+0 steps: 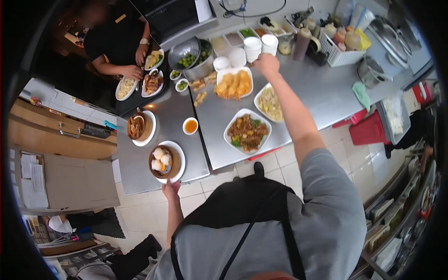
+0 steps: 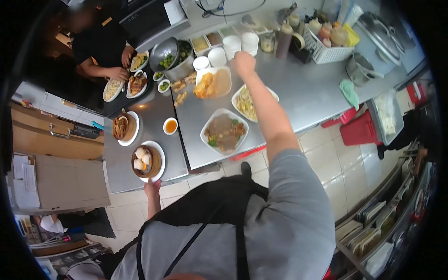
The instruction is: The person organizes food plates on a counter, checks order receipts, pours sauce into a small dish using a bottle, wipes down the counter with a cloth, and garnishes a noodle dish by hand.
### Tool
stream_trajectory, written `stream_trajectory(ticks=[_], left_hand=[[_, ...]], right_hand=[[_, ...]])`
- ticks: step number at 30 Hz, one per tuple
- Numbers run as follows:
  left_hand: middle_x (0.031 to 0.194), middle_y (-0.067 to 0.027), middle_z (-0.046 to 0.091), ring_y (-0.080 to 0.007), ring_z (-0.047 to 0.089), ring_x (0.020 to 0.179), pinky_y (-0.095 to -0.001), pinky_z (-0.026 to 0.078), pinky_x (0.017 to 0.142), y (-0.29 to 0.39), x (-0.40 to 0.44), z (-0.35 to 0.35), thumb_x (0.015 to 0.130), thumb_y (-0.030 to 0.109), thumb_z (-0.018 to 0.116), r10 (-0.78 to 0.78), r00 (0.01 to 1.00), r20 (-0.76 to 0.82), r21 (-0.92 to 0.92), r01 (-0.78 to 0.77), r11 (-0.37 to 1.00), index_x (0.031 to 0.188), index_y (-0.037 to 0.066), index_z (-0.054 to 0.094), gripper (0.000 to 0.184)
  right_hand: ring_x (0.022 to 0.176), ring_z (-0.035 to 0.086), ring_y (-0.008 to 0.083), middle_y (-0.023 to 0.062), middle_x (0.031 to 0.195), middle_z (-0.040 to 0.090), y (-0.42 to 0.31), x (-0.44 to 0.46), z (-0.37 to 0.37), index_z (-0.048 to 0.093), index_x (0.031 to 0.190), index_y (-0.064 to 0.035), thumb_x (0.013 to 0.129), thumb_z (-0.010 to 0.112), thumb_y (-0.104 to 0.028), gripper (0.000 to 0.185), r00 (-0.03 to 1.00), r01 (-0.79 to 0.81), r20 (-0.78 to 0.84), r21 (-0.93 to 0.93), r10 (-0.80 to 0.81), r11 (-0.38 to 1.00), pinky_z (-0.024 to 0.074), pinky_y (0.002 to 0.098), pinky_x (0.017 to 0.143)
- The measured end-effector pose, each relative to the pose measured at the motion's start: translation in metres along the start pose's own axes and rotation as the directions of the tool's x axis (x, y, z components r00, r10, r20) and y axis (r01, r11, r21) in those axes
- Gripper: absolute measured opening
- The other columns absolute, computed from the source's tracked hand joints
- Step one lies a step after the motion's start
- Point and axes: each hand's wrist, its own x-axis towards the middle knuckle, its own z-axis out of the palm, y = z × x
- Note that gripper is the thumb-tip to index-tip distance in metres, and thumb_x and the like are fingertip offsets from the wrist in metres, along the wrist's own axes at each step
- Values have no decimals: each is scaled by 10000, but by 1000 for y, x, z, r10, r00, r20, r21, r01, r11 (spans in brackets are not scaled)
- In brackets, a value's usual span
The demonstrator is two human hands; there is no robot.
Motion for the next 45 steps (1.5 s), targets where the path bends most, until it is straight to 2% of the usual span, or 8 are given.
stream_trajectory(ticks=[10, 12, 13, 16, 28, 32, 38, 45], left_hand=[[625, -152, 567, -230, 570, 449, -317, 510, 396, -21, 28, -1, 798, 192, 562, 111, 977, -182, -24, -117, 993, 913, 3, 425, 260], [653, -158, 571, -228, 570, 456, -311, 509, 396, -13, 16, 1, 796, 164, 557, 95, 983, -157, -17, -99, 995, 927, -1, 425, 249], [658, -152, 570, -218, 568, 460, -302, 507, 399, -13, 19, 0, 796, 156, 554, 82, 982, -171, -25, -88, 996, 924, 2, 429, 236], [649, -127, 556, -191, 561, 486, -295, 511, 430, -16, 28, -5, 783, 125, 549, 78, 978, -194, -22, -84, 996, 907, 1, 443, 205], [894, -137, 557, -243, 588, 737, -396, 531, 581, -27, 76, -23, 769, 55, 584, 58, 959, -277, -203, -118, 972, 919, -9, 478, 194], [906, -143, 569, -265, 581, 803, -411, 532, 658, -20, 75, -40, 750, 18, 603, 75, 970, -232, -240, -131, 962, 866, -12, 522, 145], [716, -92, 550, -178, 539, 564, -320, 506, 468, 1, 81, -90, 739, 50, 622, 86, 907, -413, -256, -206, 944, 746, 11, 518, 112], [923, -186, 521, -284, 595, 739, -394, 560, 557, 27, 123, -147, 779, -20, 507, 20, 855, -518, -365, -243, 899, 990, -55, 401, 239]], right_hand=[[681, 626, 271, 176, 750, 623, 12, 28, 54, 625, 740, 5, 667, 621, -318, 331, 952, -67, 303, 48, 50, 997, 506, 350, 627], [429, 583, 248, 189, 587, 591, 27, 33, 91, 600, 640, 46, 710, 571, -279, 333, 844, -249, 531, 267, 73, 931, 508, 312, 479], [489, 608, 243, 185, 621, 602, 17, 26, 74, 601, 676, 56, 725, 553, -189, 255, 729, -478, 668, 341, 150, 809, 511, 319, 442], [524, 618, 253, 180, 662, 609, 9, 16, 74, 595, 739, 76, 727, 527, -108, 197, 686, -511, 720, 370, 109, 776, 513, 333, 414], [599, 625, 276, 193, 640, 604, 15, 16, 42, 594, 759, 68, 700, 529, -185, 268, 856, -238, 514, 305, 51, 922, 513, 352, 530], [725, 612, 306, 198, 738, 610, 0, 18, 35, 597, 808, 36, 638, 587, -386, 455, 936, 120, 299, 234, -188, 965, 483, 386, 653], [668, 603, 294, 191, 679, 599, -137, -52, 26, 601, 734, 23, 672, 561, -234, 268, 705, 144, 588, 429, -397, 892, 461, 378, 608], [743, 596, 332, 211, 763, 602, -272, -181, 133, 617, 796, 11, 677, 535, -215, 269, 539, 83, 696, 516, -474, 853, 461, 387, 710]])
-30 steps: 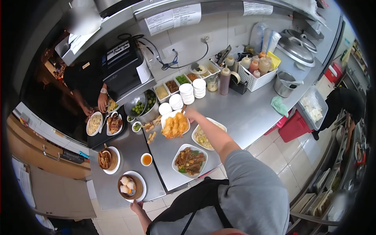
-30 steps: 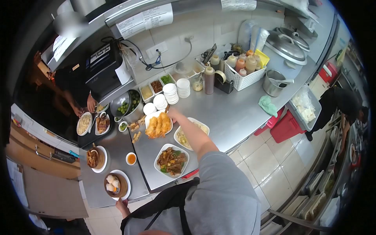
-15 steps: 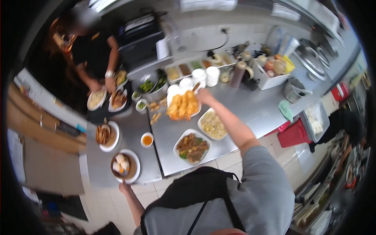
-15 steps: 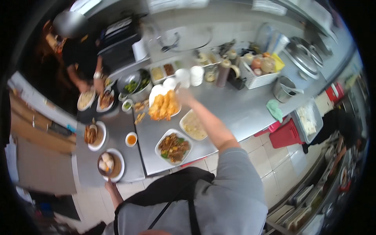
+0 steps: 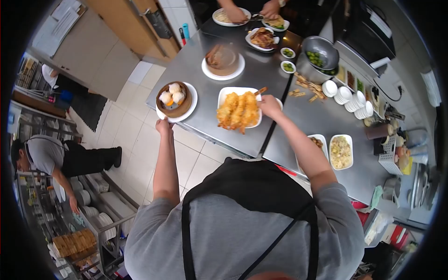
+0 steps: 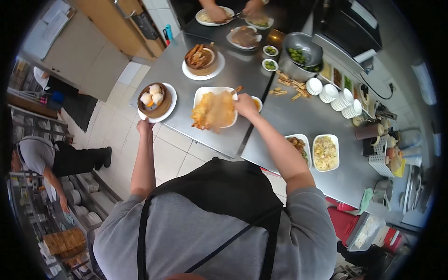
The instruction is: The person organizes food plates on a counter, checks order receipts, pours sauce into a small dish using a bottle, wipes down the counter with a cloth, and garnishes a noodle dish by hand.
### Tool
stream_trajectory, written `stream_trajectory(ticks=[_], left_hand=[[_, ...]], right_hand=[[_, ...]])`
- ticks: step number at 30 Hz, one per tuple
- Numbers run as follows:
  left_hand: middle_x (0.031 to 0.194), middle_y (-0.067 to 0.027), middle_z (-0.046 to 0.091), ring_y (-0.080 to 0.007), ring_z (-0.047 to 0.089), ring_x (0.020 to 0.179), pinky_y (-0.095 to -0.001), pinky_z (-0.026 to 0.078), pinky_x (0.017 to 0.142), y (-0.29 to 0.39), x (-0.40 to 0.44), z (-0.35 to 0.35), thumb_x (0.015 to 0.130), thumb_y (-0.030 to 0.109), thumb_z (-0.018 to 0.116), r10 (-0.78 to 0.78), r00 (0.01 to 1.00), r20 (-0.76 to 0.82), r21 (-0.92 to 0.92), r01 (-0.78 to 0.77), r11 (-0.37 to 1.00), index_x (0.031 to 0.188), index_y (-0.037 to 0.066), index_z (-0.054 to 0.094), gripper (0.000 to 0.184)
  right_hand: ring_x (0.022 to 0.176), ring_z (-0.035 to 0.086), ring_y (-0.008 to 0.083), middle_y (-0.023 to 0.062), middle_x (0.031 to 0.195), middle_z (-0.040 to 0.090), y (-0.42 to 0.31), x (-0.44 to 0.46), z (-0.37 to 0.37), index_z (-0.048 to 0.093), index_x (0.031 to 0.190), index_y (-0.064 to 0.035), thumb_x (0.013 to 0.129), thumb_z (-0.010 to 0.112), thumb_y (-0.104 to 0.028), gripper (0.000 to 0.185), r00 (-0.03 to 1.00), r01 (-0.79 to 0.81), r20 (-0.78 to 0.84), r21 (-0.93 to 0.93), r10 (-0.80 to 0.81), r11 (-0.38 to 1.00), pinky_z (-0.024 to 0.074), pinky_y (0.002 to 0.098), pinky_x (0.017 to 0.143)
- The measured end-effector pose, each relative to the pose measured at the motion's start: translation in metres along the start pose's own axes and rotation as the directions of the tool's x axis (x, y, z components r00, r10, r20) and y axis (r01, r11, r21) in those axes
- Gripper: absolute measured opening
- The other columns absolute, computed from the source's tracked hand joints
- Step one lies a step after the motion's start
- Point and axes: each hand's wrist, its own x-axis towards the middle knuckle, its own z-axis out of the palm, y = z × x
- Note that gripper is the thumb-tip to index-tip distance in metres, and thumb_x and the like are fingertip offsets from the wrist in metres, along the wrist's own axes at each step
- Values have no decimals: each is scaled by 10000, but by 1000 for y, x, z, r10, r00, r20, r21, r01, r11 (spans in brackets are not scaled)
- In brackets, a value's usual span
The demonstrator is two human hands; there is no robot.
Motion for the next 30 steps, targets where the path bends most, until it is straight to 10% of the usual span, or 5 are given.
stream_trajectory(ticks=[15, 19, 22, 28, 30], left_hand=[[1095, -282, 417, -385, 558, 862, -530, 516, 636, 3, 73, 7, 747, -122, 469, -13, 974, 228, -140, 46, 989, 1199, 42, 194, 554], [976, -268, 501, -374, 583, 772, -439, 548, 624, 27, 63, -20, 754, -83, 473, -39, 985, 168, 9, 38, 999, 1139, -1, 312, 425], [1021, -151, 518, -283, 560, 850, -397, 522, 608, 52, 55, -25, 786, 33, 518, 244, 969, 39, 231, -246, 941, 1119, 49, 380, 361], [891, -109, 586, -164, 551, 800, -280, 456, 695, 112, -39, 60, 799, 132, 576, 653, 626, 427, 247, -775, 581, 969, -22, 558, 230], [881, -73, 591, -137, 543, 801, -251, 442, 722, 96, -54, 93, 798, 131, 584, 634, 556, 538, 153, -803, 575, 956, 3, 578, 203]], right_hand=[[714, 599, 261, 145, 784, 624, -68, 22, 108, 611, 896, -9, 759, 580, -339, 358, 991, -35, 132, 136, 17, 990, 463, 354, 686], [813, 570, 276, 151, 954, 586, -43, -45, 17, 594, 982, -65, 784, 565, -190, 236, 882, 406, -239, -57, -407, 912, 446, 351, 724], [831, 564, 258, 134, 942, 583, 22, -113, -66, 596, 953, -49, 776, 529, -113, 200, 860, -11, -503, 148, 84, 989, 435, 330, 744], [645, 578, 341, 194, 654, 579, 160, -266, -127, 601, 773, 10, 810, 483, -214, 256, 595, -628, -755, -223, 275, 745, 441, 407, 571], [670, 589, 177, 106, 772, 602, 179, -288, -98, 559, 989, 12, 762, 510, -120, 267, 680, -372, -416, 515, 604, 772, 496, 320, 576]])
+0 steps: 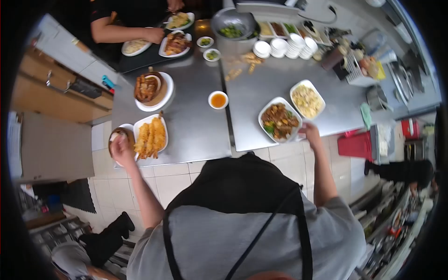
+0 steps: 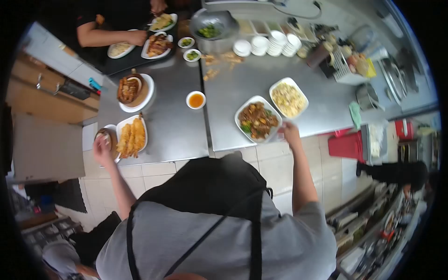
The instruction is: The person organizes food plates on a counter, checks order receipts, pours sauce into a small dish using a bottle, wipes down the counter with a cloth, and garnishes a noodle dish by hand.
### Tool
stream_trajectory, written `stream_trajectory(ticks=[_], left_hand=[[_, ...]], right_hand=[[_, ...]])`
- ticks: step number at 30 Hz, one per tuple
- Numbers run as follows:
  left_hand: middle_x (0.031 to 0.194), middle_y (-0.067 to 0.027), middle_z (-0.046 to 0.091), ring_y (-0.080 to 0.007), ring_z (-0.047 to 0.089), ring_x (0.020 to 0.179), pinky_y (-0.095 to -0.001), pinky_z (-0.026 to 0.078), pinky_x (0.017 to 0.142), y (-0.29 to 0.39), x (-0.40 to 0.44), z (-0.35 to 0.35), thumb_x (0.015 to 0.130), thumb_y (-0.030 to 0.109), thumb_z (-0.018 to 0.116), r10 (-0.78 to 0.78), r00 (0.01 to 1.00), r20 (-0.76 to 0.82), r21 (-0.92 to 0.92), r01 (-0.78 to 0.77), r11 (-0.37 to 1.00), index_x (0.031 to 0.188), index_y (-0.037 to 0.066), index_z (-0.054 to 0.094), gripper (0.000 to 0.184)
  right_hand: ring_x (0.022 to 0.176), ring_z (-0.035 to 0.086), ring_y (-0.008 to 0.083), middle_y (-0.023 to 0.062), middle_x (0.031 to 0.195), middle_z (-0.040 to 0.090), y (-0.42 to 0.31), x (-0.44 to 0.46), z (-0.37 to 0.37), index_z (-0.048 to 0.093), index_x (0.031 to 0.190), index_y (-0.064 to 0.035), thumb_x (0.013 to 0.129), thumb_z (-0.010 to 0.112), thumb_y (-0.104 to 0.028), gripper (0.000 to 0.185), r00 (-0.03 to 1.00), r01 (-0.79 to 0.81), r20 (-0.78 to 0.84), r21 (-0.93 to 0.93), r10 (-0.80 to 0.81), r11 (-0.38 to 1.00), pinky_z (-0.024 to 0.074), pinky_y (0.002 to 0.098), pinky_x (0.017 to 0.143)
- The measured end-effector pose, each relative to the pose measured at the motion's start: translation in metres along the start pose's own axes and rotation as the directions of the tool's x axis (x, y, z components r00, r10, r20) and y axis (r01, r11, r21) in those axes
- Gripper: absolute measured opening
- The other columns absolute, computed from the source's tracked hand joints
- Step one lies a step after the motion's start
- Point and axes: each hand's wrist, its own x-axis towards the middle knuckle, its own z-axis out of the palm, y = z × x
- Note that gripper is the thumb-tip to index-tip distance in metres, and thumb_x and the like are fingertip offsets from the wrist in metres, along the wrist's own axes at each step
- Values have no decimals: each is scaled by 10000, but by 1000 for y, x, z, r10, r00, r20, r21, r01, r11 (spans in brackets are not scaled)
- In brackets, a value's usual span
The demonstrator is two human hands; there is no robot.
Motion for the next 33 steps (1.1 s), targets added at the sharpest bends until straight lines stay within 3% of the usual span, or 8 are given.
stream_trajectory(ticks=[1, 3, 5, 13, 19, 29, 31, 33], left_hand=[[866, -59, 594, -131, 543, 793, -243, 437, 721, 28, -11, 21, 797, 131, 586, -14, 997, 70, -68, 19, 998, 914, 12, 593, 167], [824, -58, 597, -122, 545, 758, -233, 432, 674, 77, -31, 52, 803, 114, 572, 25, 983, 183, -48, -17, 999, 856, 11, 598, 119], [815, -60, 597, -115, 548, 735, -226, 431, 642, 82, -48, 74, 802, 106, 568, 3, 955, 297, -88, 24, 996, 853, 1, 596, 119], [792, -71, 592, -114, 559, 700, -227, 445, 634, 98, -73, 64, 806, 82, 552, -68, 923, 378, -172, 142, 975, 848, -27, 581, 120], [799, -80, 590, -117, 563, 712, -222, 444, 647, 107, -76, 38, 811, 79, 544, -83, 918, 387, -225, 181, 957, 852, -43, 571, 131], [841, -88, 588, -136, 583, 762, -243, 468, 723, 104, -91, 24, 824, -13, 475, -126, 843, 523, -271, 304, 913, 948, -44, 543, 145], [766, -87, 597, -134, 595, 685, -231, 483, 645, 100, -94, 31, 810, -13, 503, -144, 814, 563, -252, 335, 908, 915, -45, 554, 121], [724, -81, 595, -128, 589, 637, -223, 483, 604, 106, -98, 44, 802, -12, 518, -138, 759, 636, -221, 351, 910, 897, -45, 562, 109]], right_hand=[[729, 587, 212, 139, 941, 561, 7, -11, 9, 342, 1229, -51, 745, 482, -39, 504, 961, -260, 181, 320, 210, 911, 518, 356, 638], [748, 597, 280, 197, 1026, 510, -12, -42, 39, 120, 1313, -138, 722, 433, 21, 687, 943, -329, 235, 535, 238, 778, 534, 378, 633], [806, 596, 291, 178, 1069, 491, -8, -44, 53, 105, 1301, -185, 734, 417, 39, 685, 961, -276, 193, 647, 197, 711, 529, 383, 654], [741, 616, 270, 182, 950, 554, -57, -58, 80, 134, 1293, -92, 732, 447, 24, 653, 958, -205, 278, 500, 68, 841, 543, 357, 602], [752, 610, 231, 176, 939, 550, -115, -53, 178, 187, 1299, -90, 741, 487, -12, 639, 775, -123, 617, 356, -134, 926, 533, 290, 578], [836, 597, 214, 153, 1003, 550, -136, -26, 288, 227, 1301, -98, 770, 489, -12, 598, 574, -91, 809, 220, -129, 971, 533, 304, 662], [836, 601, 194, 133, 911, 603, -130, -12, 286, 431, 1201, -73, 778, 551, -96, 441, 576, 54, 813, 72, -90, 996, 515, 302, 659], [797, 610, 199, 133, 825, 626, -132, -6, 263, 571, 1054, -59, 772, 585, -173, 306, 656, 631, 623, -143, -426, 762, 494, 294, 638]])
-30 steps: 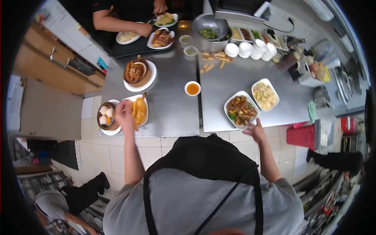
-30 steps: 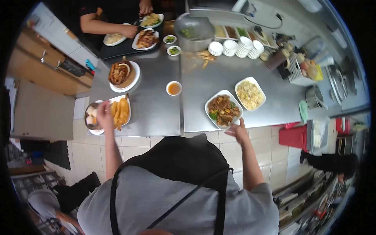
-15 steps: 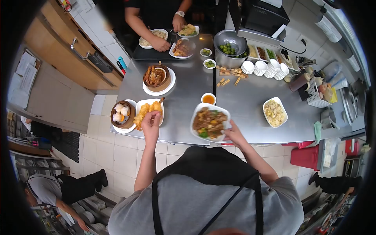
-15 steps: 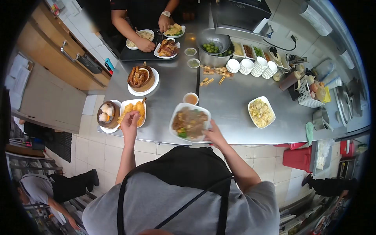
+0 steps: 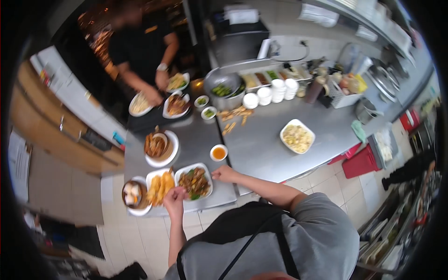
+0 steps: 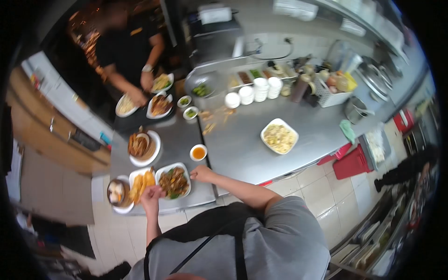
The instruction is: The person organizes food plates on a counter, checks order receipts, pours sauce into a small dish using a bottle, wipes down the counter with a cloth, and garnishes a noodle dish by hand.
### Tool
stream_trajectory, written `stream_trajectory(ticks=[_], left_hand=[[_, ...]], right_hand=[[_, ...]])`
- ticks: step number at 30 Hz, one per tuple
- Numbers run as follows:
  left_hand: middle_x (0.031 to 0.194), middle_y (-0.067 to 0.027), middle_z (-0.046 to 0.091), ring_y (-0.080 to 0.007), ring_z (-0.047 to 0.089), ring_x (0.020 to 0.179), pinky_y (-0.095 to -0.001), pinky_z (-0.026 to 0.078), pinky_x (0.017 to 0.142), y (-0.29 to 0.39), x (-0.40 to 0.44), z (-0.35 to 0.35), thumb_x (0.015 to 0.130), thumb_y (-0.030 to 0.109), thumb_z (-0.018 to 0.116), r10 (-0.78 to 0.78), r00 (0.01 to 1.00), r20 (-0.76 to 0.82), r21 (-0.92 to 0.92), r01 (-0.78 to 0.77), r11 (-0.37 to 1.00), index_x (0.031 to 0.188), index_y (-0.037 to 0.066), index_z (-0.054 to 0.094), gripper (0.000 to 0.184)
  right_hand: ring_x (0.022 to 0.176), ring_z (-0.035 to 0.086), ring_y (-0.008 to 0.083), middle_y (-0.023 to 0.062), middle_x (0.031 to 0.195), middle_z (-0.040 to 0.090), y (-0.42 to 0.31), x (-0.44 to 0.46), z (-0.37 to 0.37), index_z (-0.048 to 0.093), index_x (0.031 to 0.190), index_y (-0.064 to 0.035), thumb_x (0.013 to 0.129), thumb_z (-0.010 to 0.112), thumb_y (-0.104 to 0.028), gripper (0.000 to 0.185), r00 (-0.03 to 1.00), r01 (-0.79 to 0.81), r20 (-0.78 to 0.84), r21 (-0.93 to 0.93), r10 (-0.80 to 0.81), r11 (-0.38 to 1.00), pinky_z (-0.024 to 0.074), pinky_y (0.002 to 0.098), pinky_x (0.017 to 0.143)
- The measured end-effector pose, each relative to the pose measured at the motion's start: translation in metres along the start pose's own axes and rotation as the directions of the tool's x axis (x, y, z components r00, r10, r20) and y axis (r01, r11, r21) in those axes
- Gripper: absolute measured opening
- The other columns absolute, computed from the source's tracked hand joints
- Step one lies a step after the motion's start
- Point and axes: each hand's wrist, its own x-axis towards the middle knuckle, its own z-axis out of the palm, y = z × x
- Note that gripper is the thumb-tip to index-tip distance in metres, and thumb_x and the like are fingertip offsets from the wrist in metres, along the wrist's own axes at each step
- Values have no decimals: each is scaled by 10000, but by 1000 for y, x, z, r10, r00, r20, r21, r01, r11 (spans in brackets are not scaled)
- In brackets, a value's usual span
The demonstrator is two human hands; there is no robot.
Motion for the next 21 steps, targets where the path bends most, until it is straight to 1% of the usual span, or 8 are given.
stream_trajectory(ticks=[4, 6, 8, 10, 12, 16, 18, 21], left_hand=[[616, -55, 577, -105, 556, 514, -194, 458, 493, 35, 18, 58, 778, -4, 562, -80, 993, 84, 51, 76, 996, 821, -40, 576, 58], [595, -57, 566, -105, 545, 500, -204, 441, 480, 51, 32, 101, 752, -6, 582, 60, 992, 108, 12, -62, 998, 773, -25, 587, 29], [584, -74, 559, -119, 550, 511, -226, 433, 482, 74, 54, 150, 729, -8, 588, 560, 807, 187, 202, -590, 782, 744, -15, 597, 19], [610, -98, 562, -134, 563, 539, -252, 449, 521, 117, 63, 199, 722, -13, 575, 425, 870, 248, 331, -489, 807, 761, -16, 605, 49], [631, -107, 568, -131, 573, 560, -258, 459, 541, 157, 72, 257, 732, -2, 569, 420, 867, 268, 272, -486, 831, 781, -26, 601, 63], [818, -125, 616, -187, 596, 686, -271, 464, 613, 223, 100, 372, 721, 5, 577, 822, 551, 141, 106, -834, 541, 823, -26, 603, 109], [984, -87, 605, -187, 589, 820, -268, 446, 740, 262, 107, 411, 713, 37, 601, 825, 551, 126, 101, -834, 542, 907, 13, 609, 195], [968, -127, 601, -207, 579, 821, -285, 442, 703, 304, 135, 461, 718, 114, 615, 865, 497, -70, 72, -862, 502, 900, -3, 602, 216]], right_hand=[[703, 615, 221, 115, 754, 629, -15, -32, -94, 618, 867, -36, 751, 599, -181, 186, 913, 61, -407, 58, -32, 996, 474, 296, 645], [672, 598, 262, 122, 720, 611, -17, -49, -154, 603, 750, -44, 721, 607, -142, 103, 844, 155, -529, 88, -86, 984, 465, 331, 623], [651, 591, 271, 129, 705, 601, -24, -73, -219, 603, 743, -46, 736, 602, -143, 97, 746, 173, -655, 16, -120, 985, 447, 339, 577], [585, 554, 283, 133, 661, 583, -34, -102, -285, 575, 703, -20, 750, 596, -150, 140, 631, 171, -759, -67, -161, 983, 417, 350, 530], [562, 488, 120, 67, 594, 528, -26, -127, -356, 561, 704, -2, 804, 564, -173, 198, 388, 237, -787, -418, -479, 877, 387, 262, 523], [474, 405, 77, -5, 550, 466, -18, -173, -478, 524, 676, -4, 848, 511, -179, 245, 248, 389, -909, -222, -334, 894, 340, 234, 457], [469, 430, 58, -18, 571, 500, -26, -193, -526, 558, 760, -25, 860, 490, -170, 188, 206, 515, -916, -197, -344, 834, 341, 211, 446], [592, 531, 105, 19, 715, 582, -39, -194, -588, 583, 889, -61, 841, 479, -110, 125, 68, 317, -871, -443, -486, 838, 405, 242, 525]])
